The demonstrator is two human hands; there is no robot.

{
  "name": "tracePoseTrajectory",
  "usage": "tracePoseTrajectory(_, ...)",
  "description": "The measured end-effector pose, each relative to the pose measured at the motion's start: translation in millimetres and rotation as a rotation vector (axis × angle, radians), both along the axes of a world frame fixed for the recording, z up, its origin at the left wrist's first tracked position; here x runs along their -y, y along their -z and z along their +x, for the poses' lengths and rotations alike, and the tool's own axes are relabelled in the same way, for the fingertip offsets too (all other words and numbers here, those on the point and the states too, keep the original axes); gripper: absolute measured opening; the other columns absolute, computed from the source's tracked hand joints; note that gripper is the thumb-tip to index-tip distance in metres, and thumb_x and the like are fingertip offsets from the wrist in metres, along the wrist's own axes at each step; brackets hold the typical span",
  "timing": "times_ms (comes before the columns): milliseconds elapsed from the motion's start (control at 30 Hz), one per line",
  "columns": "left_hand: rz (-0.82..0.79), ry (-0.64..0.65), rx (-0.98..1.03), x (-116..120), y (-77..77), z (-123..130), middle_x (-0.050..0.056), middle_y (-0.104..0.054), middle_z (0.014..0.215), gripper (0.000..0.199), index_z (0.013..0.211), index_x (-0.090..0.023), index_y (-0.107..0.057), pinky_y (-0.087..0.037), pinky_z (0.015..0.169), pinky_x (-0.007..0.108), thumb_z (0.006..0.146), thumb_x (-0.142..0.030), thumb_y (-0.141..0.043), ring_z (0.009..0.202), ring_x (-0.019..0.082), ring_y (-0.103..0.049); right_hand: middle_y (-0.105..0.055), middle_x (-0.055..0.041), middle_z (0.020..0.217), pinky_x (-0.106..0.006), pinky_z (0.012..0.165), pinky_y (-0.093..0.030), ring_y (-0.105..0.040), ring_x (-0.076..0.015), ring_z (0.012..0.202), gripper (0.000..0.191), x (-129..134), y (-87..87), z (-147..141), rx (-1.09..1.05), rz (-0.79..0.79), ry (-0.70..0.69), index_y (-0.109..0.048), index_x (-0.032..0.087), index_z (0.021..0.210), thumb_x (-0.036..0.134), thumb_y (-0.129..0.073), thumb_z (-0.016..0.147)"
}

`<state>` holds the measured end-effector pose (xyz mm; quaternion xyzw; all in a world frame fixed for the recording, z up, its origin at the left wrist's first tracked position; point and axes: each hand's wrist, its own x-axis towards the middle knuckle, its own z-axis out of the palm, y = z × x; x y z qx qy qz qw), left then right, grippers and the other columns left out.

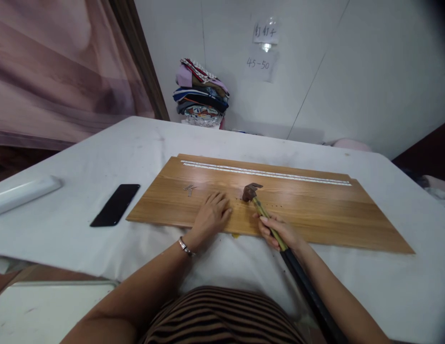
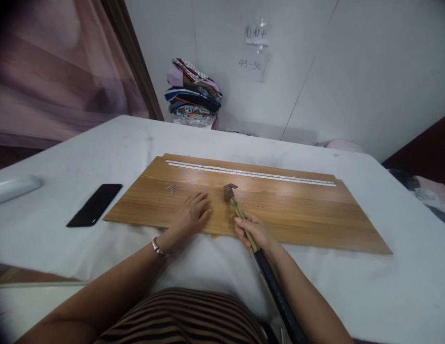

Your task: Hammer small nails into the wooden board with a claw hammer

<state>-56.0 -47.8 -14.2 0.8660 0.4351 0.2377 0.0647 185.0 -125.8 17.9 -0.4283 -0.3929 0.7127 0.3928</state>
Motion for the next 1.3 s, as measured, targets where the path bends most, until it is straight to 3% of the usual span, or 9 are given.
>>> tracePoseTrajectory(900, -0.003, -0.008, -0.054, 0.9, -2.2, 0.1, 0.012, -0.065, 0.129, 0.021, 0.106, -0.018, -0.068, -0.040, 0.116, 0.047, 0.096, -0.027, -0.052, 0.129, 0.028, -0.054, -0.049, 0.0114, 0.058, -0.017, 0.026, -0.028, -0.031, -0.0033, 0.029, 0.047, -0.7, 0.4, 1.3, -0.022, 0.005, 0.001, -0.057, 0.019, 0.107, 0.053, -0.074, 0.079)
tracePoseTrajectory(1133, -0.072, -0.115, -0.151, 1.1, 1.4, 3.3, 0.015, -0.052, 0.152, 0.044, 0.133, -0.016, -0.061, -0.029, 0.121, 0.056, 0.097, -0.040, -0.053, 0.147, 0.033, -0.039, -0.050, 0.0111, 0.058, -0.017, 0.026, -0.029, -0.032, -0.0030, 0.029, 0.045, -0.9, 0.8, 4.1, -0.043, 0.029, 0.027, -0.058, 0.019, 0.105, 0.053, -0.074, 0.080)
tracePoseTrajectory(1300, -0.116, -0.105, -0.191, 1.5, 1.4, 4.8, 0.016, -0.045, 0.158, 0.055, 0.141, -0.013, -0.056, -0.026, 0.123, 0.056, 0.098, -0.047, -0.052, 0.150, 0.033, -0.035, -0.050, 0.0111, 0.058, -0.016, 0.025, -0.028, -0.032, -0.0027, 0.028, 0.048, 1.7, -5.1, 1.7, -0.049, 0.004, 0.025, -0.057, 0.018, 0.108, 0.053, -0.075, 0.080)
